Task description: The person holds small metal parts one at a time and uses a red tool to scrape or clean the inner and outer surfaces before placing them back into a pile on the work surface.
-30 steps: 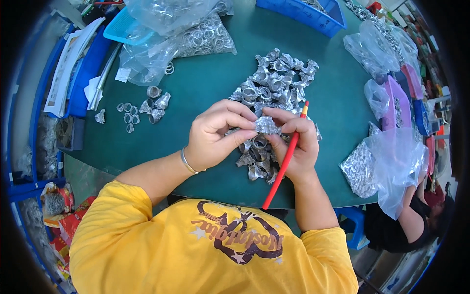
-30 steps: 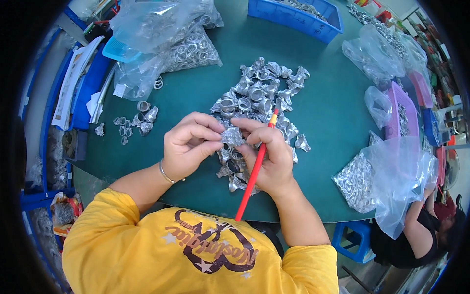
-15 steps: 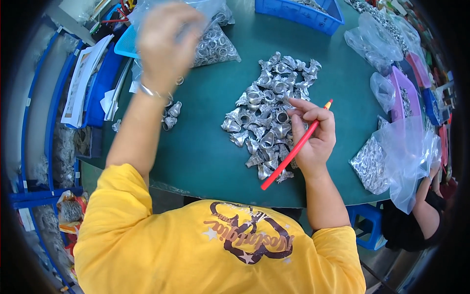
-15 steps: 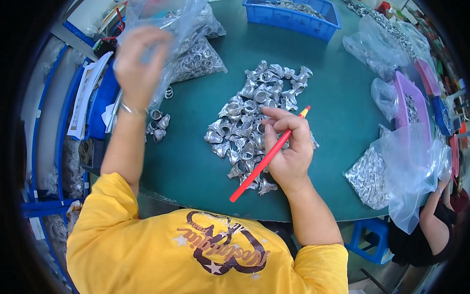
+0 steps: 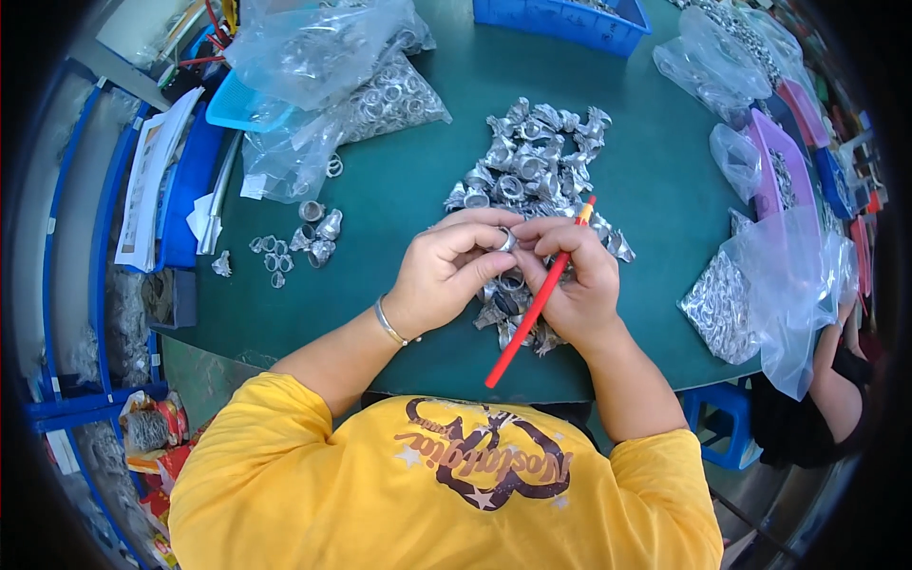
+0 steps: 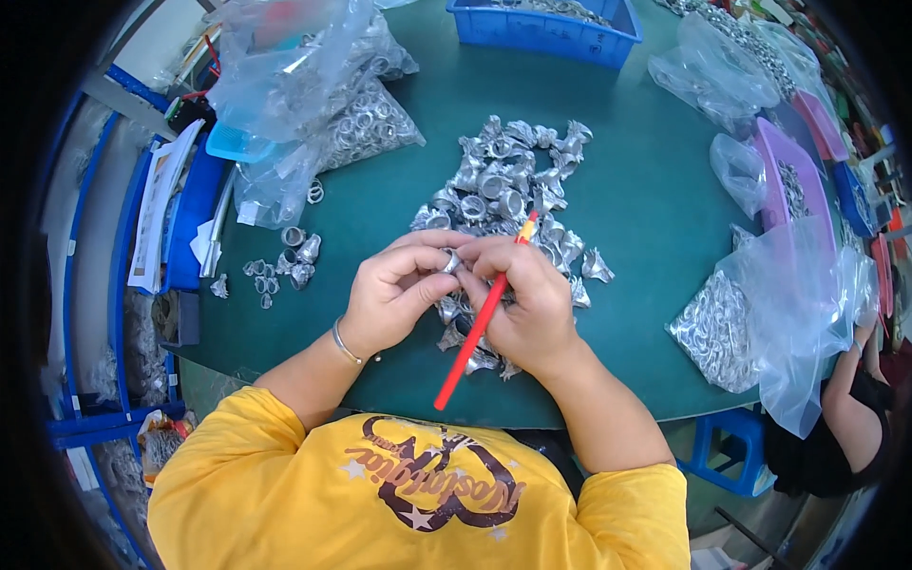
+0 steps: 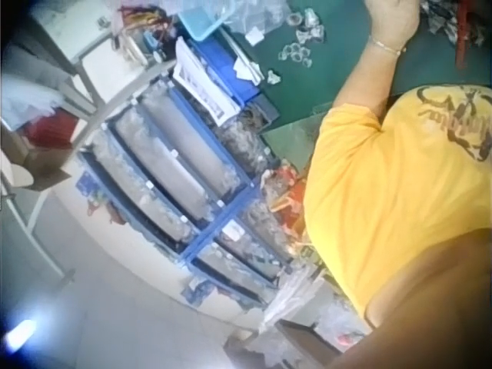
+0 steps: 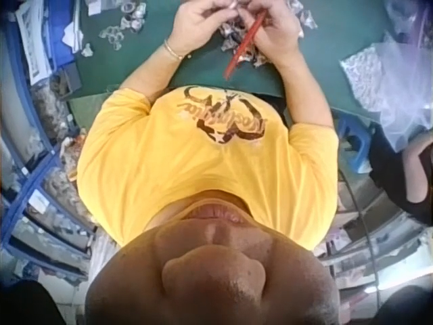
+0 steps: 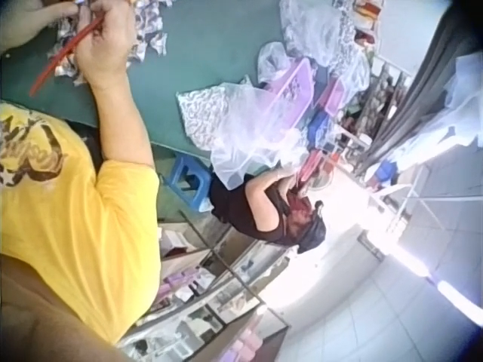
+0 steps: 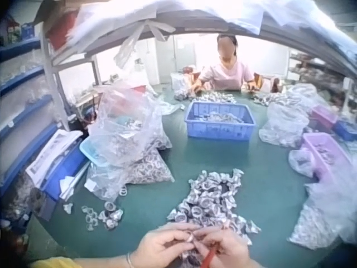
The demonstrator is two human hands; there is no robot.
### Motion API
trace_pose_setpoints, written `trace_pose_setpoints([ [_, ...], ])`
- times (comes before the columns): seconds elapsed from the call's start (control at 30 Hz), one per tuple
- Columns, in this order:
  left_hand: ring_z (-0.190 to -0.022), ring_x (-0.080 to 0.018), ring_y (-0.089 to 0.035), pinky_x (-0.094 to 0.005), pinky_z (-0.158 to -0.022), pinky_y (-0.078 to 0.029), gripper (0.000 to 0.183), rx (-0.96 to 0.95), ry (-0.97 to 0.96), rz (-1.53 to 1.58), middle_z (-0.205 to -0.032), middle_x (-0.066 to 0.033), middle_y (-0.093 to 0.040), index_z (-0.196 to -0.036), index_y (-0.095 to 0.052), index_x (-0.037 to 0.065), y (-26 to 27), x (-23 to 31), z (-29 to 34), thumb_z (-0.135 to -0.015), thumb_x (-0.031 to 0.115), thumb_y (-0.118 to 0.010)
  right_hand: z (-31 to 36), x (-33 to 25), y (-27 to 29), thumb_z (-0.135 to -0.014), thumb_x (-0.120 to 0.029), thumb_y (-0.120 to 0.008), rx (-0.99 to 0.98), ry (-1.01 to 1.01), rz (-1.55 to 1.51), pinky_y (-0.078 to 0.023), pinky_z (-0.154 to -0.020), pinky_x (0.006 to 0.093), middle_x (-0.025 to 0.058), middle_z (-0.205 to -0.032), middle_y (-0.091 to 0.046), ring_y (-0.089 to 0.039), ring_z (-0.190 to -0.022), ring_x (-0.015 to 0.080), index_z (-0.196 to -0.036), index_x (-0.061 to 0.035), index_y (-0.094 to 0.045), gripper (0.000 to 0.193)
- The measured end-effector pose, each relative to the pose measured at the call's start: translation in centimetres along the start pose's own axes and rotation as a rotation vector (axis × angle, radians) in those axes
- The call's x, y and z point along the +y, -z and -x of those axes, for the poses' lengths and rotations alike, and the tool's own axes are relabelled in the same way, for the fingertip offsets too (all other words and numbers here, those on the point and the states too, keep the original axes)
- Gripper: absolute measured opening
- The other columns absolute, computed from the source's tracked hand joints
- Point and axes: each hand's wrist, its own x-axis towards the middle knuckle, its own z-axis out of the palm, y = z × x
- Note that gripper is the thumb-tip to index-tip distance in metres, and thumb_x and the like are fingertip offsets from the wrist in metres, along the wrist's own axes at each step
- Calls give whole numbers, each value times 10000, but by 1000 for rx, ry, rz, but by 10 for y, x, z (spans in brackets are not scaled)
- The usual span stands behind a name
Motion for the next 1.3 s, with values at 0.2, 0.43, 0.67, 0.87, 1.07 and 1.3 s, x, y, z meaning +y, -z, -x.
trace_pose_setpoints([
  [0.2, -872, -112, -622, -225, -697, -514, 221, 68, 81, 101, -1041, -110, -635, -951, -632, 7, -2, -7, 5, -757, -2, -736, 0, 0, 2, -802, 26, -664, -3, -77, -81, -509, -669, 285, 123, -890, -657, -637, -757, 189, -952, -7, -539, 198],
  [0.43, -937, -162, -605, -268, -821, -510, 380, -3, -50, -184, -1061, -102, -573, -1017, -608, -13, 1, -15, 7, -676, -70, -765, 2, -11, 11, -896, -31, -529, 60, -168, -88, -449, -591, 239, 92, -774, -615, -567, -641, 116, -966, 43, -569, 110],
  [0.67, -977, -188, -589, -285, -853, -498, 315, 7, -70, -133, -1051, -107, -561, -956, -596, -6, -1, -22, 8, -689, -106, -730, 7, -3, 9, -847, -10, -567, 53, -213, -177, -406, -521, 248, 75, -668, -575, -518, -560, 122, -776, 16, -565, 76],
  [0.87, -936, -212, -615, -297, -813, -502, 292, 6, -147, -207, -1001, -110, -618, -917, -606, 11, -2, -16, 4, -674, -74, -743, 7, -6, 7, -822, -5, -591, 55, -226, -109, -395, -534, 281, 70, -663, -576, -500, -580, 166, -767, 2, -584, 57],
  [1.07, -913, -227, -630, -308, -796, -507, 290, 11, -186, -243, -973, -110, -644, -898, -611, 17, -1, -19, 4, -658, -63, -754, 5, -4, 8, -812, 1, -595, -32, -211, -25, -381, -535, 294, 66, -656, -573, -486, -569, 175, -750, -17, -576, 67],
  [1.3, -964, -180, -602, -292, -858, -517, 352, -17, 55, 54, -1062, -123, -560, -997, -583, -33, -2, -25, 8, -694, -136, -729, 5, -1, 10, -804, 13, -576, 54, -191, -96, -381, -542, 297, 78, -647, -559, -465, -559, 173, -740, -2, -556, 70],
])
